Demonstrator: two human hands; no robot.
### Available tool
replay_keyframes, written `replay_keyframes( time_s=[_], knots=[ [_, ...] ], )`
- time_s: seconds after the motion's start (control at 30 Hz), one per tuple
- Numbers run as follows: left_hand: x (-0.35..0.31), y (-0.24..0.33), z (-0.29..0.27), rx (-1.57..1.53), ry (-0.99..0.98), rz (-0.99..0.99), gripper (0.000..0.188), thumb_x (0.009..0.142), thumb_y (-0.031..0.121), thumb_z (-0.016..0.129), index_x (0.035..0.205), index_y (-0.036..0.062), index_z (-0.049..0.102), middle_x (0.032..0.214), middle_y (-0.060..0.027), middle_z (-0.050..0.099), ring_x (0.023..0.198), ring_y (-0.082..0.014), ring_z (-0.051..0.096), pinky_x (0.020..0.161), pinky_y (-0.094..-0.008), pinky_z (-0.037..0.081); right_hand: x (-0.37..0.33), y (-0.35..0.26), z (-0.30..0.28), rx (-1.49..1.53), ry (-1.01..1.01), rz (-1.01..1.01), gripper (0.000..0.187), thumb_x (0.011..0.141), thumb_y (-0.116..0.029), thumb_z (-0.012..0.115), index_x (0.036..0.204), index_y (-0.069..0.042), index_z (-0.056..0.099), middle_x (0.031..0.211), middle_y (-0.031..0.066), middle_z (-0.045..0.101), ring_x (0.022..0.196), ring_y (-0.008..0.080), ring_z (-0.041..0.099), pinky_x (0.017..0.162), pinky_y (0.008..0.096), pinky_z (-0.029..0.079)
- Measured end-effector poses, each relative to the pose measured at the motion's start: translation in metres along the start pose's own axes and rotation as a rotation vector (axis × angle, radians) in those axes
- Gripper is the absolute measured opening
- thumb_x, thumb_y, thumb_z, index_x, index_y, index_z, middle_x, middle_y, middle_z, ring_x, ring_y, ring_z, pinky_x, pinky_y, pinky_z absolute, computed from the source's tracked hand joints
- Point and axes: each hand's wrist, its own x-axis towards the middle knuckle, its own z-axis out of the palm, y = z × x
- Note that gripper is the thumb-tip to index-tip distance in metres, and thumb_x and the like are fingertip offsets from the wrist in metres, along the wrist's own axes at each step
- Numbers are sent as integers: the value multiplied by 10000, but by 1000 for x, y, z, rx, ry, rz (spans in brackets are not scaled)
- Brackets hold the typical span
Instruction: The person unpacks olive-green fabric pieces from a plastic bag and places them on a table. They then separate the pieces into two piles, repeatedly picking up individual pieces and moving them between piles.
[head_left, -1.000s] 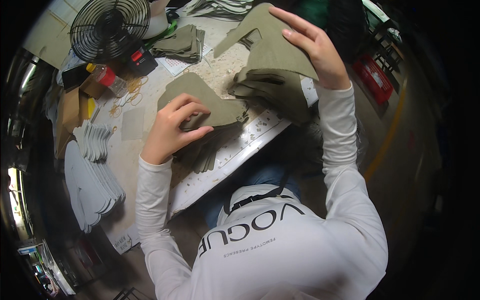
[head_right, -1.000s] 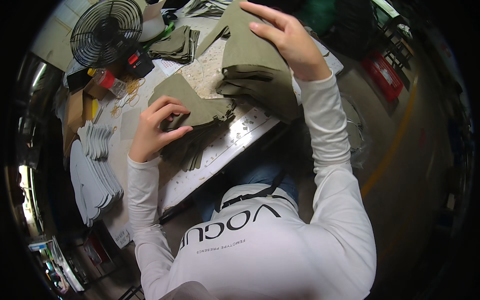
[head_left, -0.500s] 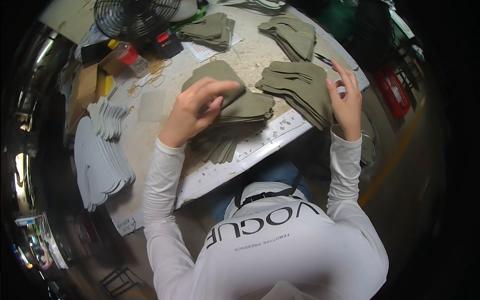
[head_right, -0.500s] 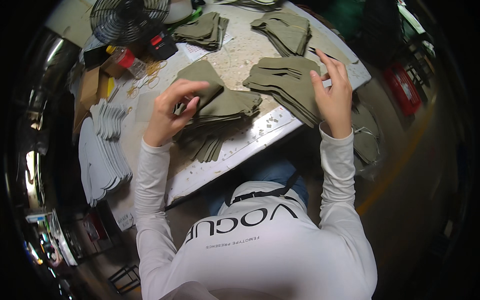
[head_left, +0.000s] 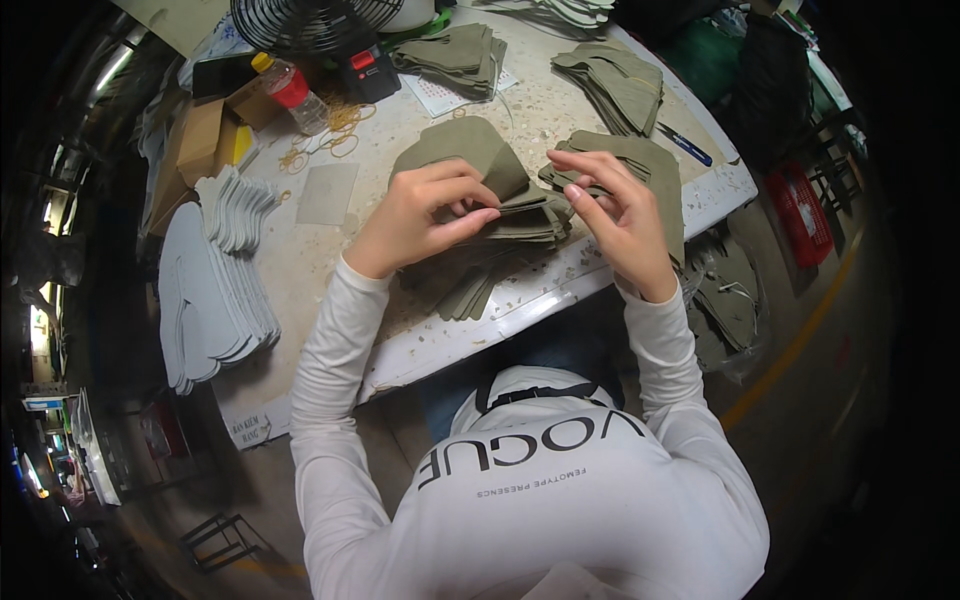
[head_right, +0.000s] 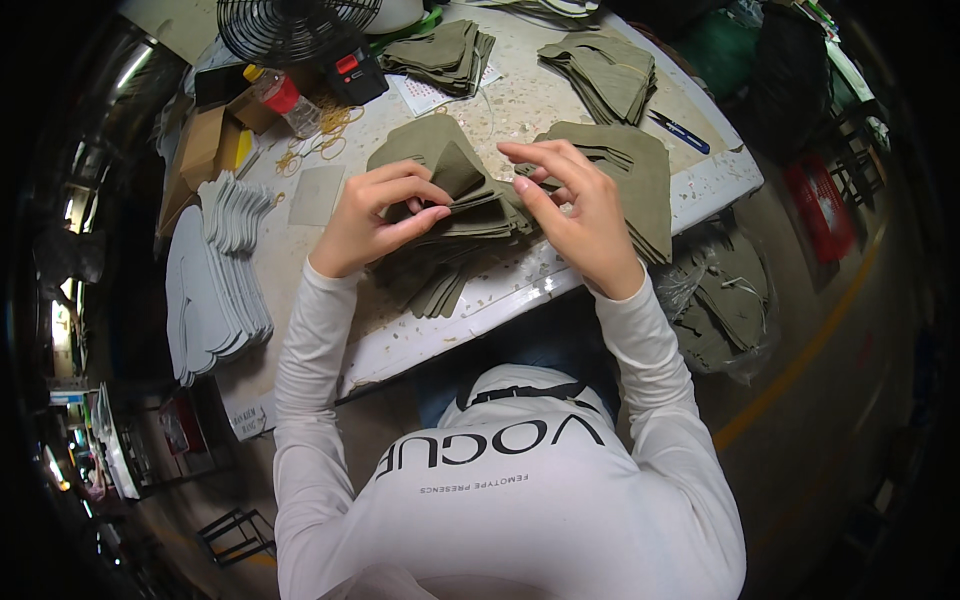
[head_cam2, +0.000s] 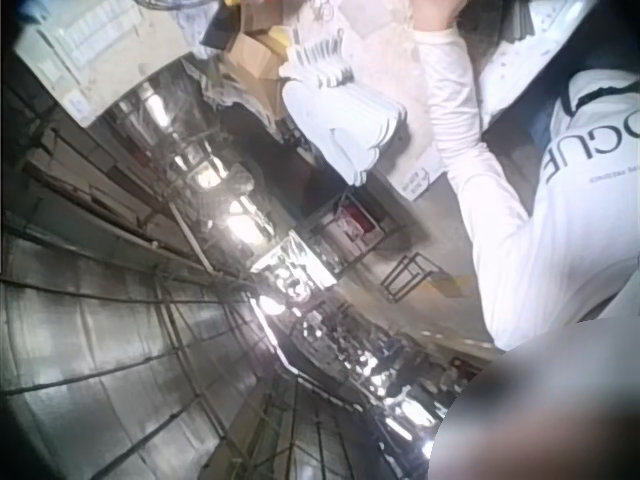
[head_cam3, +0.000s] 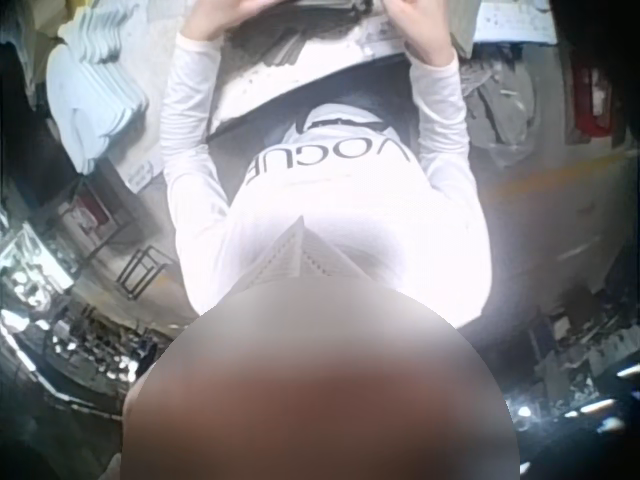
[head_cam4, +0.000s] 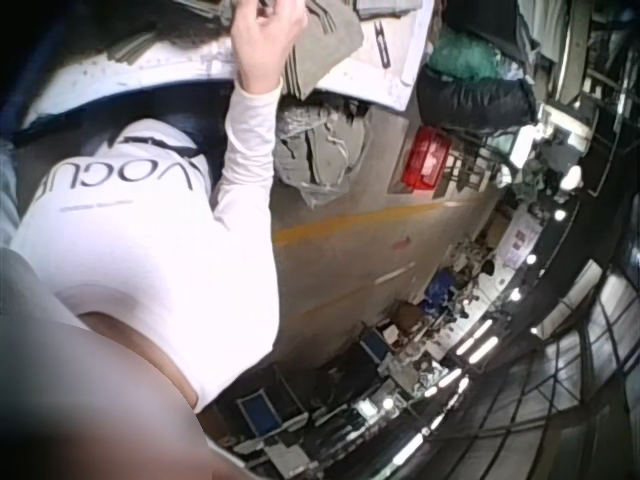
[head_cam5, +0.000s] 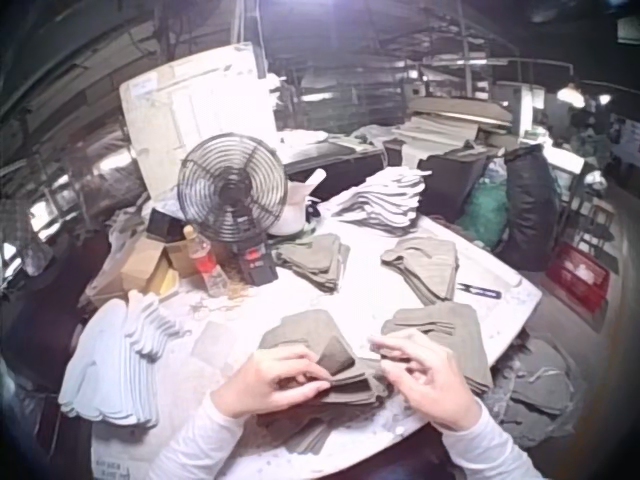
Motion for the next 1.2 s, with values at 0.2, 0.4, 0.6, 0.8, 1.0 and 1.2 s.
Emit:
replay_keyframes(
  time_s=[0.2, 0.4, 0.6, 0.8, 1.0, 1.2],
  knots=[
    [-1, -9, -6, -50, -33, -52, 81, 802, 10, 703, 883, 5, 695, 877, -58, 625, 714, -105, 578, 632, -229, 478, 15, 4, 7, 41, 36, -20, 296, 918, -66, 575, 1207, -35, 633, 996, 49, 615, 797, 76, 554, 683, 197, 456],
    [-1, -11, -15, -301, 122, -159, 99, 851, -27, 648, 948, -44, 651, 965, -74, 622, 872, -100, 584, 777, -237, 502, 40, 1, 19, 383, -106, 340, 412, 999, -284, 502, 1335, -47, 517, 962, 76, 602, 597, 71, 564, 581, 201, 495],
    [-9, 12, -27, -361, 73, -170, 166, 845, 0, 653, 1007, -30, 638, 1030, -107, 648, 796, -133, 644, 751, -262, 522, 70, 12, 36, 105, -269, 162, 455, 999, -342, 487, 1374, -85, 488, 1242, 94, 576, 1086, 157, 563, 936, 282, 462],
    [-11, 22, -26, 80, -22, -44, 155, 783, 51, 731, 925, 10, 684, 965, -74, 649, 764, -126, 640, 668, -262, 523, 72, 22, 43, -160, -270, -231, 456, 834, -158, 655, 1279, -104, 572, 1184, 168, 613, 1042, 305, 612, 896, 364, 483],
    [-5, 6, 6, 178, 22, 145, 195, 752, 81, 765, 936, 51, 708, 933, -55, 644, 766, -161, 640, 684, -274, 530, 69, 20, 22, -205, -213, -10, 527, 864, -103, 665, 1367, -148, 514, 1029, 34, 560, 766, 65, 520, 644, 236, 464],
    [-5, 3, 7, -8, 81, 16, 467, 741, 84, 777, 1183, 73, 627, 967, -72, 649, 770, -162, 641, 674, -271, 535, 58, 8, 16, 357, -226, 273, 536, 896, -131, 658, 1397, -155, 469, 1164, 39, 525, 831, 52, 536, 666, 201, 463]
  ],
)
